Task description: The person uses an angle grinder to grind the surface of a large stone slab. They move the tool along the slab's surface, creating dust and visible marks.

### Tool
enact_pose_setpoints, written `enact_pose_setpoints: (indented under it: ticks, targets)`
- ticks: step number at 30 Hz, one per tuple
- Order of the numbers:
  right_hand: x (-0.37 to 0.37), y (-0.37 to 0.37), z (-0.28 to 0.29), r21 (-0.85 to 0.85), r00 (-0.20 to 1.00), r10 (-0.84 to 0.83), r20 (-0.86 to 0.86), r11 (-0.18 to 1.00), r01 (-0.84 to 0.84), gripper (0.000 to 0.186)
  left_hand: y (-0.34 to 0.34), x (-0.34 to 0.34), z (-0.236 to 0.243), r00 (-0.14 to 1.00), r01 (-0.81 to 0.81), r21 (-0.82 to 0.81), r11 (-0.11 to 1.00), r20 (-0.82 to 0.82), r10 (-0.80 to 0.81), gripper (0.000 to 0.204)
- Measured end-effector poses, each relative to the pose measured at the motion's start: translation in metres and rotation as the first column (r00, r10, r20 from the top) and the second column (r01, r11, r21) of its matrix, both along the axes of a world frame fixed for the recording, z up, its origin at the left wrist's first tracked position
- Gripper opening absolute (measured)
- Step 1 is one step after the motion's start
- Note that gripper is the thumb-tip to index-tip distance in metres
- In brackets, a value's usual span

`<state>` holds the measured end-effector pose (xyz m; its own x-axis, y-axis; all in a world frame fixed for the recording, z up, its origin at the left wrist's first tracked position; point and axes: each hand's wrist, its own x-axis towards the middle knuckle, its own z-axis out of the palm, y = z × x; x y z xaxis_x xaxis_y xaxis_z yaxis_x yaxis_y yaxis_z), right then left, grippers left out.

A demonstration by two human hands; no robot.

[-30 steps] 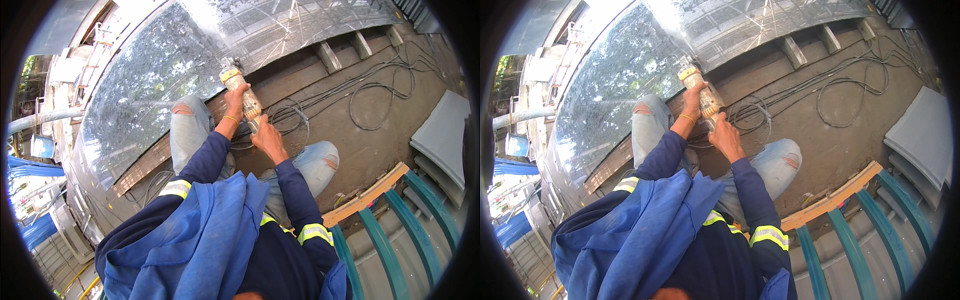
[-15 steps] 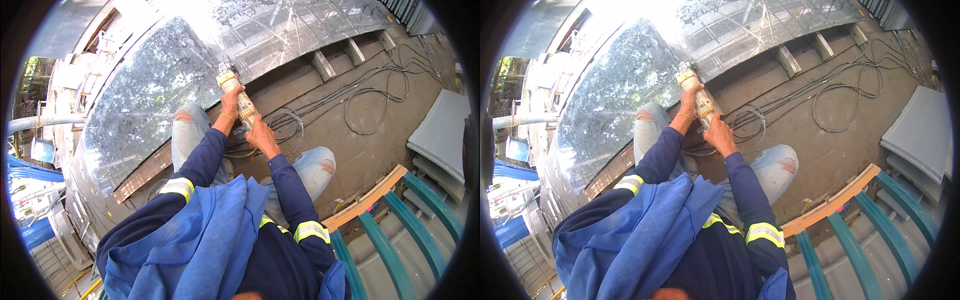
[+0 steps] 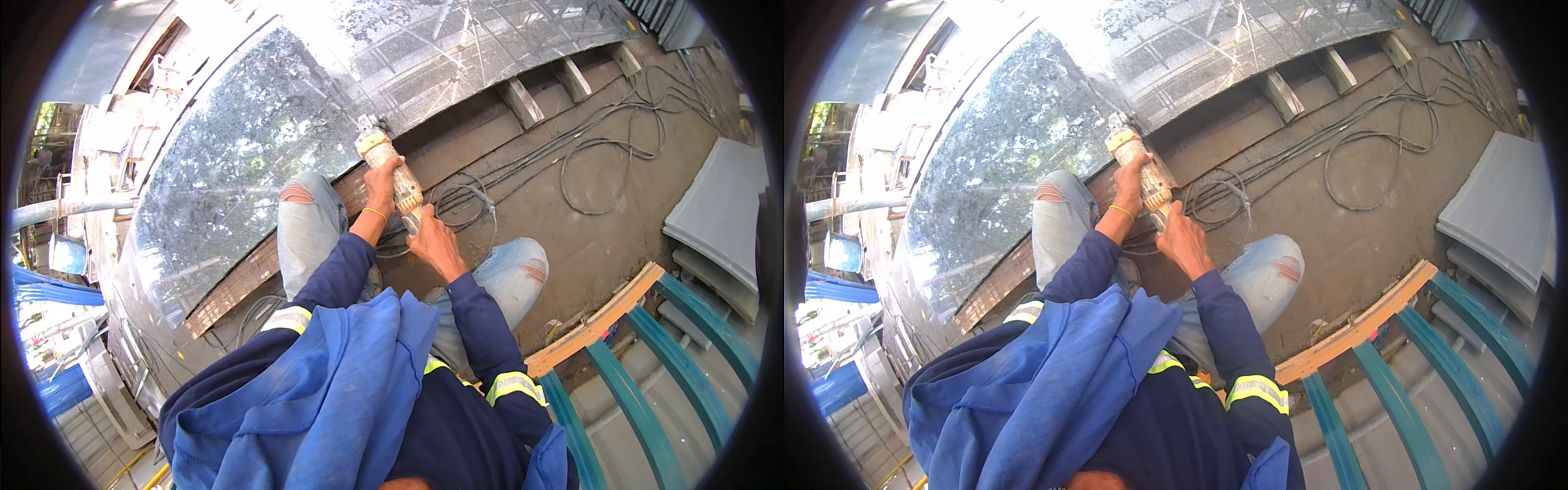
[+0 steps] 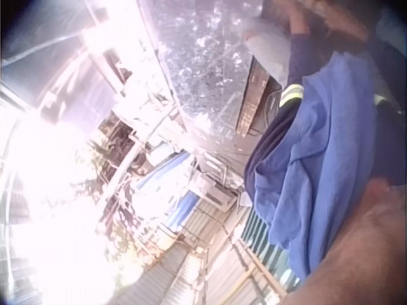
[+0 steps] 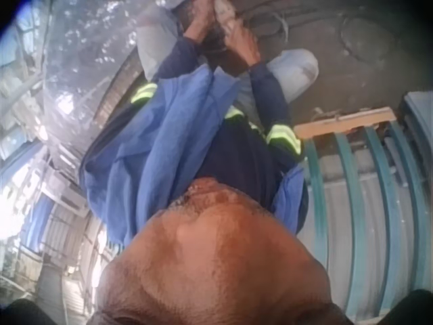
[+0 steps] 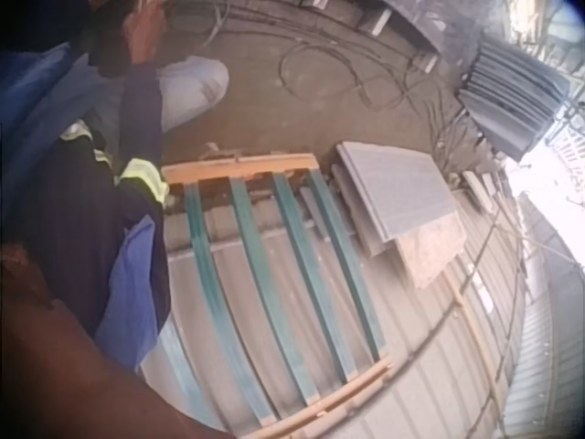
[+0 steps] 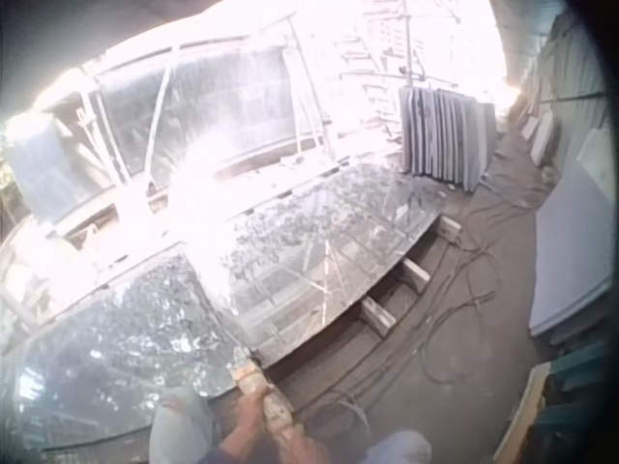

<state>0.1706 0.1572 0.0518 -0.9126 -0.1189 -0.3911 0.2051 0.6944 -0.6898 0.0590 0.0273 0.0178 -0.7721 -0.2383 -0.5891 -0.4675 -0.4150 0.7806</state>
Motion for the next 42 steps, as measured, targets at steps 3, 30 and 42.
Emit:
enact_pose_setpoints:
  ticks: [3,30,42]
  targets:
    - [-0.008,-0.002,-0.004,-0.003,1.000,0.007,-0.006,1.000,-0.007,0.046,-0.005,-0.008,-0.006,1.000,-0.007,-0.006,1.000,-0.009,0.007,0.029]
    - [-0.012,-0.005,-0.023,-0.029,0.979,-0.058,-0.196,0.998,0.054,0.036,-0.019,-0.032,-0.030,0.992,0.122,0.195,0.973,-0.012,-0.122,0.021]
    - [0.004,-0.005,-0.031,-0.043,0.974,-0.080,-0.212,0.996,0.072,0.038,-0.019,-0.021,-0.034,0.991,0.131,0.152,0.980,-0.014,-0.130,0.028]
